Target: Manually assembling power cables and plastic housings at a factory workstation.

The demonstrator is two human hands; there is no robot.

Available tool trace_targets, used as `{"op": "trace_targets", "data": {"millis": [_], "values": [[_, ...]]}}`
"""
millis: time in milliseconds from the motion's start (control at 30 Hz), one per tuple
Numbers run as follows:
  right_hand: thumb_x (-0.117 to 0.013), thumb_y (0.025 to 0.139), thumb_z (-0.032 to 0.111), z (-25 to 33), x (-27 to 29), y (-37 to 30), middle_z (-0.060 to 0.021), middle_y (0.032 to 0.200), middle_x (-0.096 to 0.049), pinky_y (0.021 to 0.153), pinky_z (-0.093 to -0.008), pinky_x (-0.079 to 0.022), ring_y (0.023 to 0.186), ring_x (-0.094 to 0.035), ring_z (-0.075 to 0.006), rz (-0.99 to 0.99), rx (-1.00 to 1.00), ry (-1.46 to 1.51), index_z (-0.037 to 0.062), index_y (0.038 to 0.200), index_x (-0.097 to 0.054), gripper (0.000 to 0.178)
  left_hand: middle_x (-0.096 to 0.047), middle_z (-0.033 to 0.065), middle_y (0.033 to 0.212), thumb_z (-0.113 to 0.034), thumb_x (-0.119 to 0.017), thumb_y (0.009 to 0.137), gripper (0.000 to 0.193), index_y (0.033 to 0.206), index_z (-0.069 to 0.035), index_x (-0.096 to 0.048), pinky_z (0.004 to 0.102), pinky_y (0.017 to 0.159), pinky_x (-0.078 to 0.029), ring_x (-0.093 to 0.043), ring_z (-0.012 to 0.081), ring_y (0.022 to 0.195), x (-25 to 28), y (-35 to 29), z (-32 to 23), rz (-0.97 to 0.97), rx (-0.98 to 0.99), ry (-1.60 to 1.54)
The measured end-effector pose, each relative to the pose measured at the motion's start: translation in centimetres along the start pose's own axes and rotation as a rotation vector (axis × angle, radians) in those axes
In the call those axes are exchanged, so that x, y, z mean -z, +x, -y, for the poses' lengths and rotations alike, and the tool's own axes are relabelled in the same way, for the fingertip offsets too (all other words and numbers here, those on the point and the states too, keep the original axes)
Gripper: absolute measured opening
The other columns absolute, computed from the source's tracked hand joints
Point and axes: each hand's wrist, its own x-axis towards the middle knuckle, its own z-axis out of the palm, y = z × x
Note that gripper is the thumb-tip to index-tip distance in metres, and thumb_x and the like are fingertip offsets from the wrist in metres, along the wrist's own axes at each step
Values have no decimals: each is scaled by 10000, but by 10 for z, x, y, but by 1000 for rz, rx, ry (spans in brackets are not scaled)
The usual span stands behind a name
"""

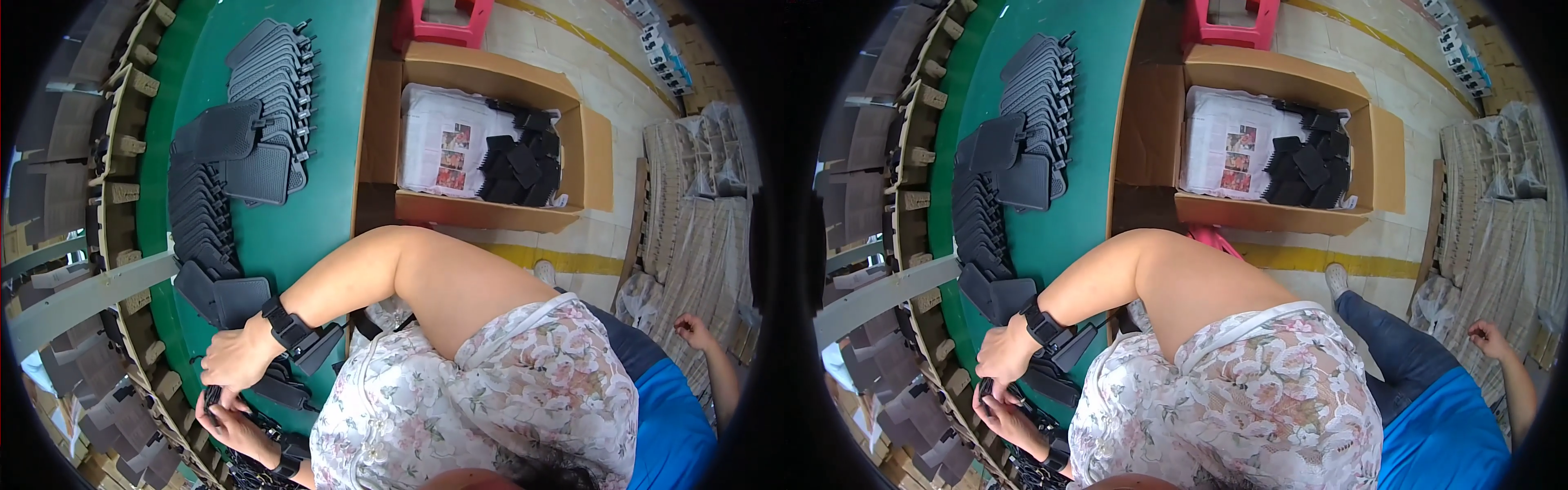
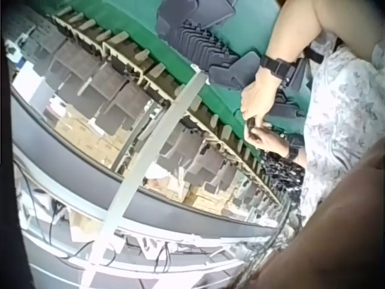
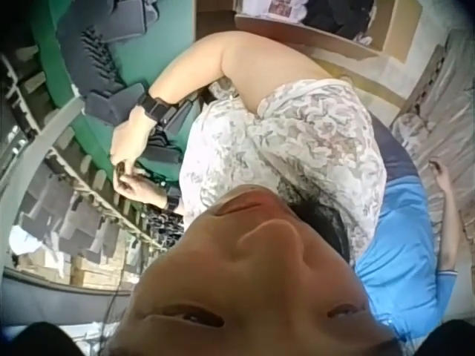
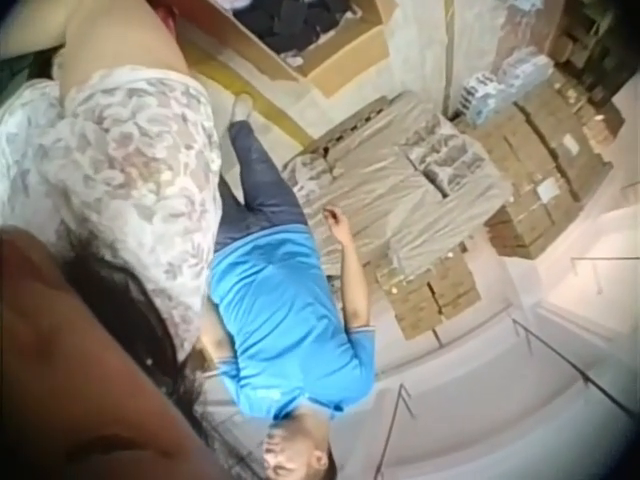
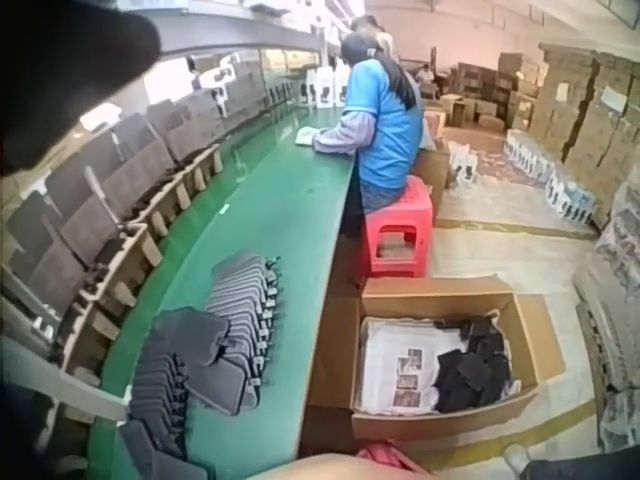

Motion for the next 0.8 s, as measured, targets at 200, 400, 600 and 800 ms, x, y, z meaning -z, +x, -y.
{"op": "trace_targets", "data": {"millis": [200, 400, 600, 800], "values": [[-483, 899, 375, 5, -34, 2, -189, 861, -646, 682, -459, -488, 830, -627, -350, -17, -28, 321, -7, 982, -592, 406, -541, 60, 774, -179, -471, 970, 273, 1172, 4, -455, 197, 541, -359, -454, 83, 605, 6, -10, 13, -68, -52, -38], [-471, 904, 323, 17, -52, 7, -199, 882, -598, 716, -483, -465, 841, -599, -362, 34, -100, 72, 29, 1140, -546, 384, -551, 50, 768, -203, -470, 972, 274, 1163, -7, -474, 195, 520, -353, -452, 82, 589, 4, -32, 24, -193, 15, -377], [-508, 882, 322, 36, -102, 35, -184, 900, -604, 739, -465, -469, 849, -600, -359, -68, 121, -353, 81, 1159, -539, 369, -509, -7, 788, -214, -561, 930, 209, 1067, -64, -513, 184, 504, -307, -415, 46, 576, 75, -25, 97, -154, 140, -477], [-544, 854, 265, 34, -89, 74, -127, 933, -626, 681, -416, -501, 860, -612, -314, 298, 19, -133, 166, 1285, -475, 448, -546, 43, 821, -93, -551, 917, 180, 1064, -79, -448, 218, 524, -432, -509, 103, 604, 67, -22, 93, -299, -88, -576]]}}
